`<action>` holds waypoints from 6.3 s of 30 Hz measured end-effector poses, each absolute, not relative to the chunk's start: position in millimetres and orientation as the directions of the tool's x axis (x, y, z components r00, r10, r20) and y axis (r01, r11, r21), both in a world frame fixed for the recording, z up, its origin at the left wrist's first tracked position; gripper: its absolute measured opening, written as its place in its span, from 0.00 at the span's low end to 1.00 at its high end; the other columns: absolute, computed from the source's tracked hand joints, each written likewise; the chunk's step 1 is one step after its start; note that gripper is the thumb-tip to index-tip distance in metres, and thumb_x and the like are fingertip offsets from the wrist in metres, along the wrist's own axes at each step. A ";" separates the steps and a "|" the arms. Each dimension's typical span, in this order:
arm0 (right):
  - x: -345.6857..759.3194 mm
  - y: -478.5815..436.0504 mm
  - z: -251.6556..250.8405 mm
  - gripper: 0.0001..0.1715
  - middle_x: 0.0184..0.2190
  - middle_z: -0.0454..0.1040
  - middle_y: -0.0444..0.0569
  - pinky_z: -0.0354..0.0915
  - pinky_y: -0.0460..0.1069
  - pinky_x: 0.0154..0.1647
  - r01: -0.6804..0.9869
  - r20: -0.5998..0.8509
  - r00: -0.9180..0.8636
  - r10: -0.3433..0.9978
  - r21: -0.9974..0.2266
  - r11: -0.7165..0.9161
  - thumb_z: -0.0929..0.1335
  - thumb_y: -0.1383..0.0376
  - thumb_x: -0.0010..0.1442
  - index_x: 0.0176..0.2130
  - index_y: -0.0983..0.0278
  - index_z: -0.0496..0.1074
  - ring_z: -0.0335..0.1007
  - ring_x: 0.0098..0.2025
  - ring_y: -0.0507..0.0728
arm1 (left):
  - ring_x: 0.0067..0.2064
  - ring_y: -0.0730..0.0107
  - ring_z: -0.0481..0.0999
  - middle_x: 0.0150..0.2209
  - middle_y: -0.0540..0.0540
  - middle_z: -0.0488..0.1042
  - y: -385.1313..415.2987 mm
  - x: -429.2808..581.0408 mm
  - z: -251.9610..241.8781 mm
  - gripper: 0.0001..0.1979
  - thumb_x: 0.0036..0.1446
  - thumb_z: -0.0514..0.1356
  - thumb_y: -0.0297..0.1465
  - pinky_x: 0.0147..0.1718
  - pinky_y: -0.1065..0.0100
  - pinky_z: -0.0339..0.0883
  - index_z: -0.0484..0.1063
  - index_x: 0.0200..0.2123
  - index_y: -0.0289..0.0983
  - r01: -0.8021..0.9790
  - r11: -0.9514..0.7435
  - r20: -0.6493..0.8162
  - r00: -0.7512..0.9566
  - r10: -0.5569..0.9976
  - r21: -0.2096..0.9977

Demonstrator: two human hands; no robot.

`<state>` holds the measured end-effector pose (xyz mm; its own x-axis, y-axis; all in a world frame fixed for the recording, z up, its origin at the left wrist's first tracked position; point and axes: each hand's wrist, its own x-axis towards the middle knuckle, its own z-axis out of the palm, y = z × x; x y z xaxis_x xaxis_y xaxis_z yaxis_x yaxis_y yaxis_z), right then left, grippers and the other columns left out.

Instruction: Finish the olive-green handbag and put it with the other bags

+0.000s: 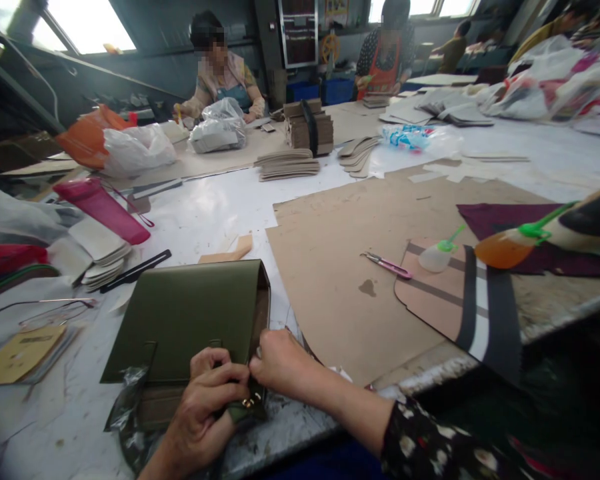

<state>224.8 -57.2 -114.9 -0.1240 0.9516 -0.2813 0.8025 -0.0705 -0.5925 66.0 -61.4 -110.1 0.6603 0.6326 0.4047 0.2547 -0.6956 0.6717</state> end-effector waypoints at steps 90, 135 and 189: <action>242.5 -72.7 -119.4 0.04 0.34 0.68 0.49 0.59 0.45 0.39 0.730 -0.077 -0.243 0.967 -0.671 0.130 0.62 0.71 0.57 0.36 0.67 0.63 0.64 0.37 0.53 | 0.39 0.62 0.59 0.31 0.48 0.71 -63.0 56.6 -120.8 0.08 0.47 0.53 0.20 0.39 0.59 0.52 0.68 0.27 0.37 0.341 -0.813 0.435 0.711 0.552 0.473; 230.3 -57.6 -107.1 0.13 0.37 0.71 0.56 0.60 0.50 0.30 0.864 -0.175 -0.297 0.939 -0.469 0.186 0.60 0.70 0.53 0.40 0.69 0.64 0.69 0.36 0.62 | 0.38 0.65 0.60 0.30 0.50 0.71 -62.2 64.2 -123.3 0.08 0.48 0.53 0.20 0.40 0.62 0.51 0.68 0.26 0.37 0.333 -0.830 0.496 0.680 0.540 0.447; 277.1 -86.6 -76.5 0.07 0.23 0.65 0.42 0.59 0.44 0.29 0.459 -0.078 -0.054 0.996 -0.887 -0.045 0.60 0.64 0.60 0.34 0.65 0.64 0.63 0.25 0.50 | 0.38 0.66 0.58 0.28 0.49 0.70 -67.7 66.7 -109.4 0.08 0.50 0.52 0.20 0.37 0.62 0.54 0.66 0.25 0.36 0.343 -0.771 0.545 0.557 0.627 0.536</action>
